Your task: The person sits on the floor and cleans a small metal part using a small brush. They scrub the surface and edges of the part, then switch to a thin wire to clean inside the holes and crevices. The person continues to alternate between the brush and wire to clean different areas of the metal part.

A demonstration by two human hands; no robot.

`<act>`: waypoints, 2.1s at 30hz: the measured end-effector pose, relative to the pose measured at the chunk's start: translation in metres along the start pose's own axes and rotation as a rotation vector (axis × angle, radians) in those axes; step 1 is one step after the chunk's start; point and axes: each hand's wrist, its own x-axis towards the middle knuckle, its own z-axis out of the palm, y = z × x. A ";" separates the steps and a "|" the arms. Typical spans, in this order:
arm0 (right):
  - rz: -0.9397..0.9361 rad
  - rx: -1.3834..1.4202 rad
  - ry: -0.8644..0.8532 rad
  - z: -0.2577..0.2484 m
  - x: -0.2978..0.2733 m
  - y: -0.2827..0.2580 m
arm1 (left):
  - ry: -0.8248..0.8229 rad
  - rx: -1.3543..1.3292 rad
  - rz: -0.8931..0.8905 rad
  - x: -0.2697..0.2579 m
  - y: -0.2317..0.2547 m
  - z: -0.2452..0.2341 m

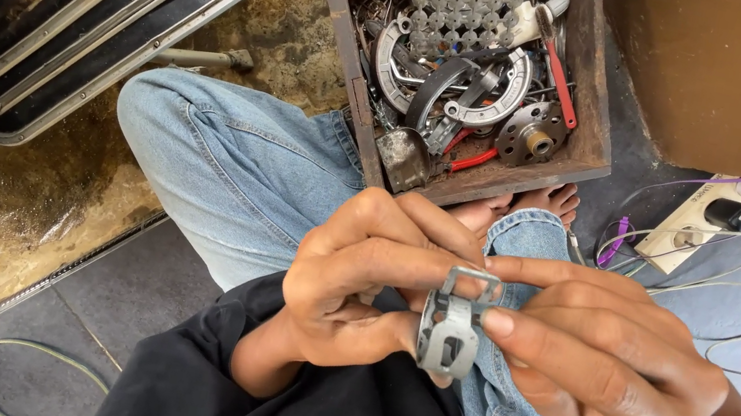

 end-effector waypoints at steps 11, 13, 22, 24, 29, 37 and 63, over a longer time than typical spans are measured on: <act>0.020 -0.020 -0.123 -0.016 -0.005 0.003 | -0.035 0.048 0.004 0.001 0.001 -0.002; 0.017 0.015 -0.176 -0.016 -0.003 0.007 | -0.035 0.061 0.005 0.000 0.000 -0.002; -0.038 -0.067 -0.037 -0.012 -0.013 0.007 | -0.050 0.081 -0.021 0.002 0.002 -0.003; -0.035 -0.051 -0.066 -0.013 -0.015 0.009 | -0.052 0.093 -0.029 0.003 0.002 -0.004; -0.016 0.150 -0.054 -0.008 -0.019 0.023 | -0.041 0.073 -0.062 0.002 -0.001 -0.004; -0.111 -0.113 -0.103 -0.012 -0.013 0.020 | 0.020 0.040 -0.063 0.004 -0.005 -0.002; -0.058 -0.028 -0.131 -0.006 0.015 0.006 | 0.064 0.035 -0.096 -0.004 -0.006 -0.004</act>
